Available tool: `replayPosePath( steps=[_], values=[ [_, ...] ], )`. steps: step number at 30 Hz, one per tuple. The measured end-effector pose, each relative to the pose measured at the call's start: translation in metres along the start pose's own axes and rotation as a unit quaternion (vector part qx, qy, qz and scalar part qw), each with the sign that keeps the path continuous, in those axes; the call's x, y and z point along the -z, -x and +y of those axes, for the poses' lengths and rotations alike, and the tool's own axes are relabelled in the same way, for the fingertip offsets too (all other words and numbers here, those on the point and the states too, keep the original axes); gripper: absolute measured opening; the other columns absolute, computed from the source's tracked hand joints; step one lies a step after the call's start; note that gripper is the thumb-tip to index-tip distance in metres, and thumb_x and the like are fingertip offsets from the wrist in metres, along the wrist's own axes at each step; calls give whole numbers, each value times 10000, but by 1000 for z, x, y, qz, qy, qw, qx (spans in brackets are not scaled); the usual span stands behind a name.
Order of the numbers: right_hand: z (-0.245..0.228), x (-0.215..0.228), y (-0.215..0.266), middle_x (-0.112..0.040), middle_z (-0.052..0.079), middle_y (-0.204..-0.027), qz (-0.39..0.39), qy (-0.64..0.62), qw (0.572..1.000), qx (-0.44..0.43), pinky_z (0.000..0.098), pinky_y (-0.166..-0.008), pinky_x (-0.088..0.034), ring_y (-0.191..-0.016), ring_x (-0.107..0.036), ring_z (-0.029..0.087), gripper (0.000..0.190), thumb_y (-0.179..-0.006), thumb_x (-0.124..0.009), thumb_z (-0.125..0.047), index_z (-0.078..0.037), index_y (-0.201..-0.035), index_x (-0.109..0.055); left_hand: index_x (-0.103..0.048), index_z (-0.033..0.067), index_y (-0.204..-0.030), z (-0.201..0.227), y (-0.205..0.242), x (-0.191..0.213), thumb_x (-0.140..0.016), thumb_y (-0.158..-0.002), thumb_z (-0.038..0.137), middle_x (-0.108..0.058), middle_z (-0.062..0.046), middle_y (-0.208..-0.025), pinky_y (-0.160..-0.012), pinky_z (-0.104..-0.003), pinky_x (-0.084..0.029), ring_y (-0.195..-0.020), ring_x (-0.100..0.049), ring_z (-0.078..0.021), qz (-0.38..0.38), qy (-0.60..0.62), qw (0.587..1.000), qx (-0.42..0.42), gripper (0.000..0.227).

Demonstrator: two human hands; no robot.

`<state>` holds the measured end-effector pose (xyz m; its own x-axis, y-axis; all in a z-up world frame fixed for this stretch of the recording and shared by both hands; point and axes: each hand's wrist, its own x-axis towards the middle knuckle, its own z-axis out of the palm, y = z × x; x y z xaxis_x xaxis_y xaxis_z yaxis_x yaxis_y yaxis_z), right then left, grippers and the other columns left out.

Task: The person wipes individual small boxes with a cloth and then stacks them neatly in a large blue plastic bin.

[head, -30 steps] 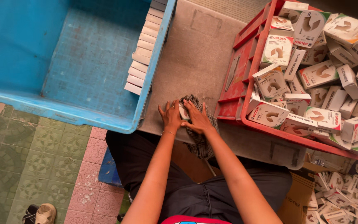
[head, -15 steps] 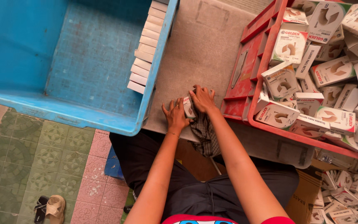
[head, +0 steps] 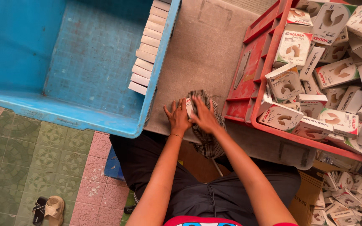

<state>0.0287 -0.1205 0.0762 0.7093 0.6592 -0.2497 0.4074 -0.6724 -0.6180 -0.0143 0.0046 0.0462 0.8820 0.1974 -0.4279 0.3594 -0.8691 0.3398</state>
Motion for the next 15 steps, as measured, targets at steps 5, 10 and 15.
replayPosePath(
  steps=[5, 10, 15],
  values=[
    [11, -28, 39, -334, 152, -1459, -46, 89, 992, 81, 568, -1092, 59, -1386, -239, 253, 760, -905, -329, -565, -31, -1431, -201, -277, 141, -1405, 2, 2, 0, -699, -663, 282, -415, 17, -1428, -1067, -607, -28, -1338, -303, -266, 27, -3, 1000, -4, 866],
    [18, -12, 21, -375, 186, -1432, -30, 76, 993, 90, 597, -1098, 26, -1363, -289, 278, 701, -924, -402, -459, 20, -1411, -242, -275, 142, -1414, -1, -6, -7, -747, -604, 292, -417, 5, -1432, -1066, -626, -2, -1349, -288, -283, 19, -14, 1000, 0, 949],
    [30, -34, 17, -298, 148, -1483, -4, 98, 995, 35, 604, -1089, 70, -1395, -229, 243, 957, -778, -514, -582, -14, -1455, -145, -283, 163, -1410, -1, -9, -9, -790, -592, 374, -445, 43, -1411, -1064, -624, 21, -1356, -264, -262, 5, -19, 1000, 10, 986]
  ],
)
